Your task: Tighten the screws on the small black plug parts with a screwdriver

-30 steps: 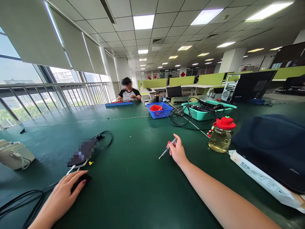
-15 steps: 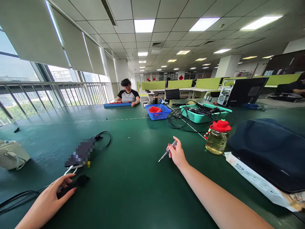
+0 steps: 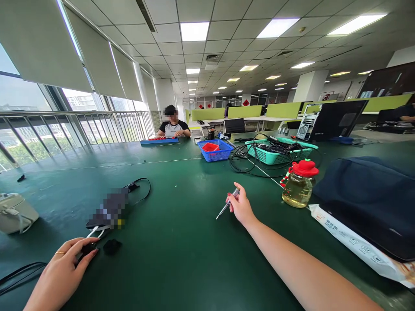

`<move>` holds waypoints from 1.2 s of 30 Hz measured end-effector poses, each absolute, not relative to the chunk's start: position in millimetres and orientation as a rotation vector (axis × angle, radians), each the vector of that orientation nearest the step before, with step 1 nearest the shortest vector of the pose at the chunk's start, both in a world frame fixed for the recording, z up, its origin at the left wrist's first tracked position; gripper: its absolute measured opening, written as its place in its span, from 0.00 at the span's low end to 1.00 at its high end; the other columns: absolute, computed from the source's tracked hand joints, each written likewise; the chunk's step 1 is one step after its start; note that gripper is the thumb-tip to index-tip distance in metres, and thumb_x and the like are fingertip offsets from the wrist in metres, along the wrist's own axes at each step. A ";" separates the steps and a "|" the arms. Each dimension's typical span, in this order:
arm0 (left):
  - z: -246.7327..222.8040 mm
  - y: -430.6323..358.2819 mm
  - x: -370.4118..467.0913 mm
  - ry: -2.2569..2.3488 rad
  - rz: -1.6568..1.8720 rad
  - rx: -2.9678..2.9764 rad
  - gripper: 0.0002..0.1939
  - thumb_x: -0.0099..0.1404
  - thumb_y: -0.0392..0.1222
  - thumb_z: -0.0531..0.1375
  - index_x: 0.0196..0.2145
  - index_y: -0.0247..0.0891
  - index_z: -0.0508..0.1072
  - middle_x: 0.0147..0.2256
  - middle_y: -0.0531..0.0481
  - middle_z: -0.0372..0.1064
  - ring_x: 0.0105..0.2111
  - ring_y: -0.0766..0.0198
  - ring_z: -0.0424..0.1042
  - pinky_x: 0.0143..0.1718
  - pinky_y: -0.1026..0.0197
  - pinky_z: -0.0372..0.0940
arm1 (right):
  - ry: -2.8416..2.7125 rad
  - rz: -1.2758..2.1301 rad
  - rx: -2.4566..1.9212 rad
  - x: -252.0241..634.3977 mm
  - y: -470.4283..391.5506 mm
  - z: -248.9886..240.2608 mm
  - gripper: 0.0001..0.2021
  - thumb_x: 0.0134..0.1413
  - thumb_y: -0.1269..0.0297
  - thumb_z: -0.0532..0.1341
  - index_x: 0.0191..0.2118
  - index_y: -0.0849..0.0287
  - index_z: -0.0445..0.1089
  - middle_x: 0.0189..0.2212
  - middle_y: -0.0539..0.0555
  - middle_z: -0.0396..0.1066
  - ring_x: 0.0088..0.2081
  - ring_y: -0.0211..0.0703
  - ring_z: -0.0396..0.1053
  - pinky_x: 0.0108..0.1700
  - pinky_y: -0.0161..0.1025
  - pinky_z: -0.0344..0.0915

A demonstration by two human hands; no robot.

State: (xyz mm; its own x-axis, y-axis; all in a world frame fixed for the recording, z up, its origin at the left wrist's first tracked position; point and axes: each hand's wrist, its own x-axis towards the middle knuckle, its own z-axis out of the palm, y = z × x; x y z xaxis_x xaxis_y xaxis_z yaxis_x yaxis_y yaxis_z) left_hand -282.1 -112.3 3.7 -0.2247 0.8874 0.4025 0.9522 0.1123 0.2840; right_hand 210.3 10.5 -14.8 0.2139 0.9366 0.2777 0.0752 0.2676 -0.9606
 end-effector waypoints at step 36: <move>24.6 -76.4 -256.0 -1.817 -0.877 -2.193 0.22 0.62 0.59 0.52 0.36 0.43 0.79 0.45 0.43 0.70 0.44 0.55 0.72 0.49 0.54 0.68 | -1.257 0.766 -1.134 208.8 -1.4 -9.3 0.33 0.51 0.48 0.59 0.59 0.59 0.54 0.24 0.46 0.69 0.17 0.36 0.61 0.23 0.38 0.62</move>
State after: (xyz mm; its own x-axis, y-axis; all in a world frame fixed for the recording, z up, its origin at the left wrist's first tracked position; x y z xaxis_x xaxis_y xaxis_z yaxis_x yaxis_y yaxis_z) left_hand -256.0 -76.4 24.6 0.0891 0.8443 0.5284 0.9389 -0.2483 0.2385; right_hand 208.8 -1.4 -9.3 0.1946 0.9252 0.3257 0.1343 0.3038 -0.9432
